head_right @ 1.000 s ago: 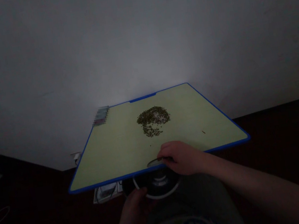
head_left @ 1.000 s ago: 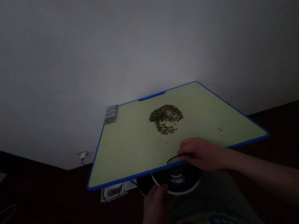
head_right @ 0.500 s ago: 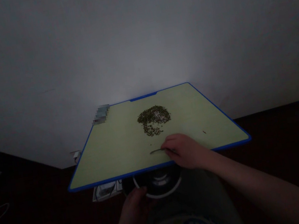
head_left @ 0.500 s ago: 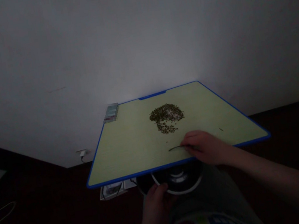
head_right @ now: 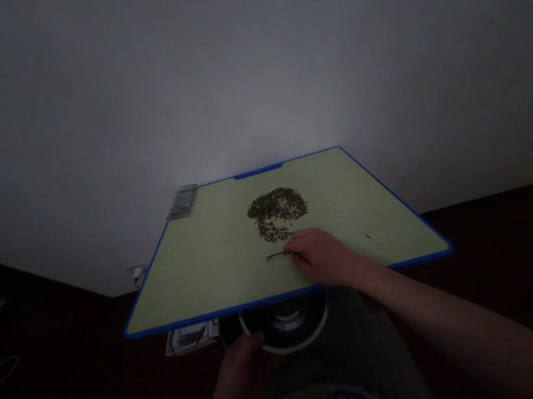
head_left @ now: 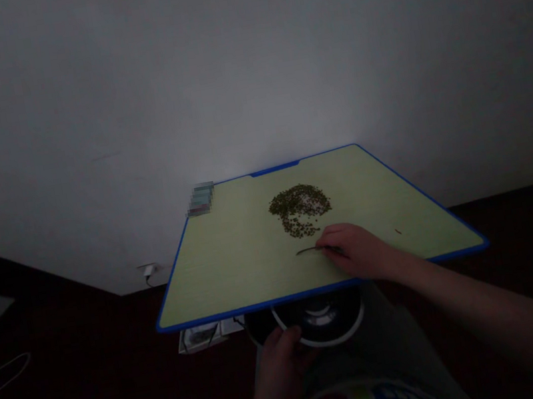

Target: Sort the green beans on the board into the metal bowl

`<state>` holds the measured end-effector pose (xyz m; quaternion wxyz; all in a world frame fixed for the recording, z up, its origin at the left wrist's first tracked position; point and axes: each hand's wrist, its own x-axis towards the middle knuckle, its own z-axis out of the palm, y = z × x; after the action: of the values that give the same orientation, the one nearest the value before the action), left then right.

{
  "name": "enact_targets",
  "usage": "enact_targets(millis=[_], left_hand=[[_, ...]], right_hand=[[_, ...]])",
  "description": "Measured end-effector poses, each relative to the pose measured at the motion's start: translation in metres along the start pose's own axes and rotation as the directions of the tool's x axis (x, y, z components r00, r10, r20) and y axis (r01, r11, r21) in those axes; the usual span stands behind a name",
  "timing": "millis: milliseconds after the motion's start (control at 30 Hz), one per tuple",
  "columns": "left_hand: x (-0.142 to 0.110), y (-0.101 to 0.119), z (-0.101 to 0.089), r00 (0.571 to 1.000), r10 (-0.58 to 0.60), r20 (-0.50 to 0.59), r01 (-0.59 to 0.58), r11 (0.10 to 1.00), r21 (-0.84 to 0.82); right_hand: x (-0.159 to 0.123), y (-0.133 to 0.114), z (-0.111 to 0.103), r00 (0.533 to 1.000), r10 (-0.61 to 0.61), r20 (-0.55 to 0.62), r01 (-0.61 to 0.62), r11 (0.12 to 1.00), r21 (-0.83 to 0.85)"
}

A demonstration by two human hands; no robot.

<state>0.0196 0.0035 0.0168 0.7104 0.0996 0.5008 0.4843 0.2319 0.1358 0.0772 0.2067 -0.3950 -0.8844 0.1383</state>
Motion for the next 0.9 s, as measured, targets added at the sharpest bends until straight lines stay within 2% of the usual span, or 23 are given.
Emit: enact_targets(millis=[267,400,467,700,900], left_hand=[[0.000,0.001,0.001,1.000,0.016,0.023,-0.016,1.000,-0.005],[0.000,0.000,-0.001,0.997,0.021,0.071,-0.019,1.000,-0.024],[0.000,0.000,0.000,0.998,0.018,0.060,-0.017,1.000,-0.022],[0.001,0.000,0.003,0.999,0.025,0.031,-0.026,1.000,0.013],[0.004,-0.005,0.008,1.000,0.024,0.005,-0.024,0.999,0.036]], right_hand=[[-0.011,-0.006,-0.006,0.992,-0.107,0.066,0.099,0.989,0.112],[-0.023,-0.009,-0.009,0.986,-0.158,0.059,0.149,0.979,0.139],[-0.029,-0.010,-0.009,0.979,-0.197,0.051,0.189,0.973,0.134],[-0.045,-0.003,-0.006,0.907,-0.417,-0.054,0.418,0.908,0.019],[-0.055,0.002,-0.012,0.916,-0.393,-0.074,0.396,0.918,0.024]])
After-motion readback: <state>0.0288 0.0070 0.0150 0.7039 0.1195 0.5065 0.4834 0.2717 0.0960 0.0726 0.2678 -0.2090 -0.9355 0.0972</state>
